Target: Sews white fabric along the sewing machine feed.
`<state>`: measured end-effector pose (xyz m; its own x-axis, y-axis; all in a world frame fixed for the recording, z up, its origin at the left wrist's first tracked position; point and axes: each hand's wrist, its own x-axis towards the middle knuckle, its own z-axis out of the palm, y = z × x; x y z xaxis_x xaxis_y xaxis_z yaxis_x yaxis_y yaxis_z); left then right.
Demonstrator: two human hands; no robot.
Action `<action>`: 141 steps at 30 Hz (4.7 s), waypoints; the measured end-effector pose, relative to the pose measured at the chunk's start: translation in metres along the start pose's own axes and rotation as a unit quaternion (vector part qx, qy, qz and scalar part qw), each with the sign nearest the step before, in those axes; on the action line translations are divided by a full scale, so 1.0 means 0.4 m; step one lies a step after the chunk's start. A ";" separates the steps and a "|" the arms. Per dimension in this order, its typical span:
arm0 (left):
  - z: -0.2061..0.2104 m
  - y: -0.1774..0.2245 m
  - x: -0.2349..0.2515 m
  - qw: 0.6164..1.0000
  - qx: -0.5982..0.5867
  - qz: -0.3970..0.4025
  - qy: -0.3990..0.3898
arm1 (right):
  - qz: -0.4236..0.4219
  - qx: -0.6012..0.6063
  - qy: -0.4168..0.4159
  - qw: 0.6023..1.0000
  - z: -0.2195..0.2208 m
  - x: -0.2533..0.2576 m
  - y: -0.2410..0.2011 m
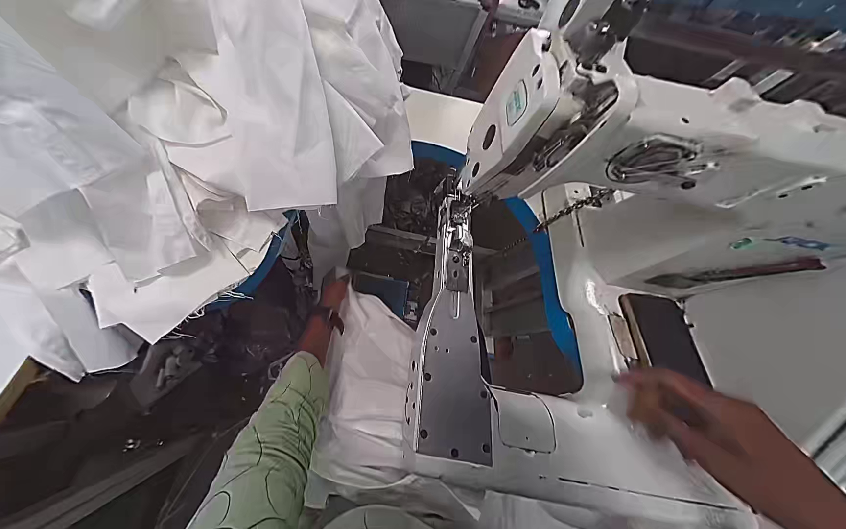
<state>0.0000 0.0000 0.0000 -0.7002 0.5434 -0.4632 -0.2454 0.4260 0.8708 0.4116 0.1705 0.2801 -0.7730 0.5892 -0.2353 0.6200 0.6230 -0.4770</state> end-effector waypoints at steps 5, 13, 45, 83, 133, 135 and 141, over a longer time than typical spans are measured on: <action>0.031 0.418 -0.232 0.934 -0.118 0.337 -0.005 | 0.005 0.043 -0.104 0.994 0.220 0.539 -0.128; -0.076 0.279 -0.352 0.909 0.143 0.249 0.302 | 0.078 0.022 -0.075 0.994 0.242 0.698 -0.134; 0.206 0.369 -0.380 0.912 0.175 0.370 0.040 | -0.091 -0.033 0.177 0.979 0.133 0.364 -0.242; 0.179 0.391 -0.312 0.854 0.153 0.497 0.007 | -0.253 0.296 0.055 0.920 0.207 0.440 -0.234; 0.127 0.317 -0.469 0.883 0.178 0.435 0.019 | -0.099 -0.257 -0.150 0.950 0.070 0.176 -0.432; 0.108 0.330 -0.463 0.880 0.181 0.439 -0.008 | -0.102 -0.234 -0.185 0.949 0.075 0.196 -0.413; 0.087 0.304 -0.451 0.873 0.078 0.465 -0.123 | -0.179 -0.241 -0.102 0.948 0.109 0.167 -0.372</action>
<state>0.1199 -0.0211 0.1839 -0.3784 0.8378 0.3937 0.4606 -0.1985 0.8651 0.2618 0.0948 0.2982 -0.9251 0.2144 -0.3135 0.2642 0.9563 -0.1256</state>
